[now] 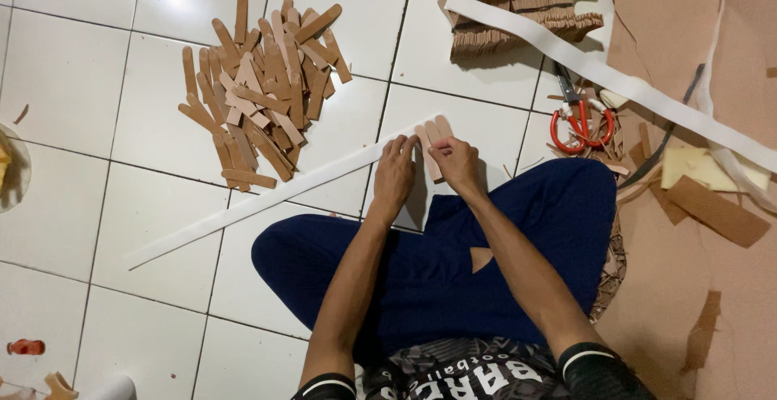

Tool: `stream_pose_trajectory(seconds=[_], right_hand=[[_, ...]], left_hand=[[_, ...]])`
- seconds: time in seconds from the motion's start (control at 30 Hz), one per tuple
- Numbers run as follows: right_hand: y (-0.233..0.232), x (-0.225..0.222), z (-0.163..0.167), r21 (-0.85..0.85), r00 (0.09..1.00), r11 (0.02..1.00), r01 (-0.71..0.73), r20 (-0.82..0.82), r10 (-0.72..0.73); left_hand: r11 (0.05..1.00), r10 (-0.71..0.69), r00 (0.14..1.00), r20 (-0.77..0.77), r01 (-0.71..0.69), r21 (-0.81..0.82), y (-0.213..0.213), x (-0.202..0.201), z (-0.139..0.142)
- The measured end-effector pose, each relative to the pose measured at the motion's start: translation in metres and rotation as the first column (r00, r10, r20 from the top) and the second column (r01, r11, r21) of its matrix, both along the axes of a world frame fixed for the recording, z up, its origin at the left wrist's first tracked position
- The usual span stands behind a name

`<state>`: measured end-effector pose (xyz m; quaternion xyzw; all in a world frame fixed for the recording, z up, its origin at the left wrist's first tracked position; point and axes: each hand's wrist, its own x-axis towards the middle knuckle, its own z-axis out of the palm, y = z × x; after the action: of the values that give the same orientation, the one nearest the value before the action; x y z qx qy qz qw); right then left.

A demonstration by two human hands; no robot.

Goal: The person sits on the floor and assembles small wooden pieces by placing them onto a white adhesive strip. They use scissors to cut the white strip to length and then arrange the wooden pieces in a row along the strip.

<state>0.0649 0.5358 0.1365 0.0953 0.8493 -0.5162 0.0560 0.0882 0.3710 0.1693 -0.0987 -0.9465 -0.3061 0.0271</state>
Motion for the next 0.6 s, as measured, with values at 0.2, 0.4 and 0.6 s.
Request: stream_pose_trajectory(seconds=[0.2, 0.4, 0.6], right_hand=[[-0.005, 0.003, 0.016, 0.071, 1.0, 0.997, -0.01, 0.016, 0.009], [-0.011, 0.0, 0.034, 0.353, 0.994, 0.929, -0.108, 0.034, 0.102], [-0.011, 0.0, 0.039, 0.29, 0.995, 0.953, -0.093, 0.003, 0.097]], left_hand=[[0.975, -0.006, 0.995, -0.102, -0.017, -0.22, 0.005, 0.0, -0.019], [0.904, -0.052, 0.996, -0.073, 0.016, -0.426, 0.013, -0.022, -0.033], [0.985, 0.151, 0.967, 0.206, -0.166, 0.057, -0.055, -0.083, -0.002]])
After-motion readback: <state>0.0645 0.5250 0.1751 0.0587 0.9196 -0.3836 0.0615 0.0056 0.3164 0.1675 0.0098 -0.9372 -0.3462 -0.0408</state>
